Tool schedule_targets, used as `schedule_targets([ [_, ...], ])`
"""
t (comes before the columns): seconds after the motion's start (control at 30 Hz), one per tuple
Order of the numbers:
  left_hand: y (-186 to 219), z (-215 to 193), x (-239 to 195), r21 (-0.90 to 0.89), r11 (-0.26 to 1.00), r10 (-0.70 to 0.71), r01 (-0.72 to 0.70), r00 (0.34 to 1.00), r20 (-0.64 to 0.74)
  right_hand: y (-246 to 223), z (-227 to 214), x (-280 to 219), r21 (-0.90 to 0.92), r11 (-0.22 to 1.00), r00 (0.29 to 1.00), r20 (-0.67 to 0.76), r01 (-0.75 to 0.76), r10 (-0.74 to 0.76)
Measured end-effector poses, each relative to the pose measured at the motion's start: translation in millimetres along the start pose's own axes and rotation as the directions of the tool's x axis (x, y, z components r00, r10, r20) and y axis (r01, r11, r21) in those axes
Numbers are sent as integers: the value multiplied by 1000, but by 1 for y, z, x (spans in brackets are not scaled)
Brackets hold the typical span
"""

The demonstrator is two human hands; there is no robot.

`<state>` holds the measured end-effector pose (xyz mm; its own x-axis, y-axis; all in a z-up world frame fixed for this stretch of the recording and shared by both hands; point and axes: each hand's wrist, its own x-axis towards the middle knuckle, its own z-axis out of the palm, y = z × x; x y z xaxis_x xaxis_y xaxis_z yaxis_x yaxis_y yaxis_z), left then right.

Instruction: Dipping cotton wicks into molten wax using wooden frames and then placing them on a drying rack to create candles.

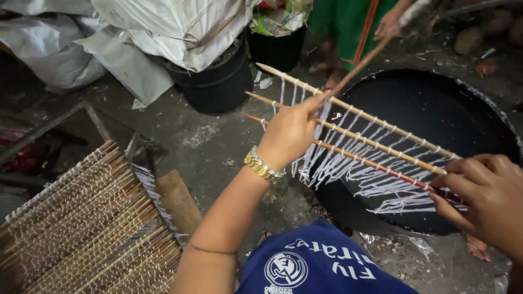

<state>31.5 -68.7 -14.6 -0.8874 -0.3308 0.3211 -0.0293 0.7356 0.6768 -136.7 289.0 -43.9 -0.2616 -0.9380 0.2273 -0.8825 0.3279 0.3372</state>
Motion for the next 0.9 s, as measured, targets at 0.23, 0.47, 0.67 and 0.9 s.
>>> schedule_targets([
  [0.23,-7,21,4,31,999,-6,6,1000,21,8,10,-8,267,963,997,-56,-28,44],
  [0.47,7,15,7,-267,949,-120,167,976,182,19,21,-25,158,985,998,18,-63,61],
  [0.67,2,21,11,-179,975,-122,134,990,73,21,16,-34,163,983,997,19,-82,80],
  [0.9,0,0,25,-122,986,-114,116,993,22,28,13,-50,161,983,996,25,-91,88],
])
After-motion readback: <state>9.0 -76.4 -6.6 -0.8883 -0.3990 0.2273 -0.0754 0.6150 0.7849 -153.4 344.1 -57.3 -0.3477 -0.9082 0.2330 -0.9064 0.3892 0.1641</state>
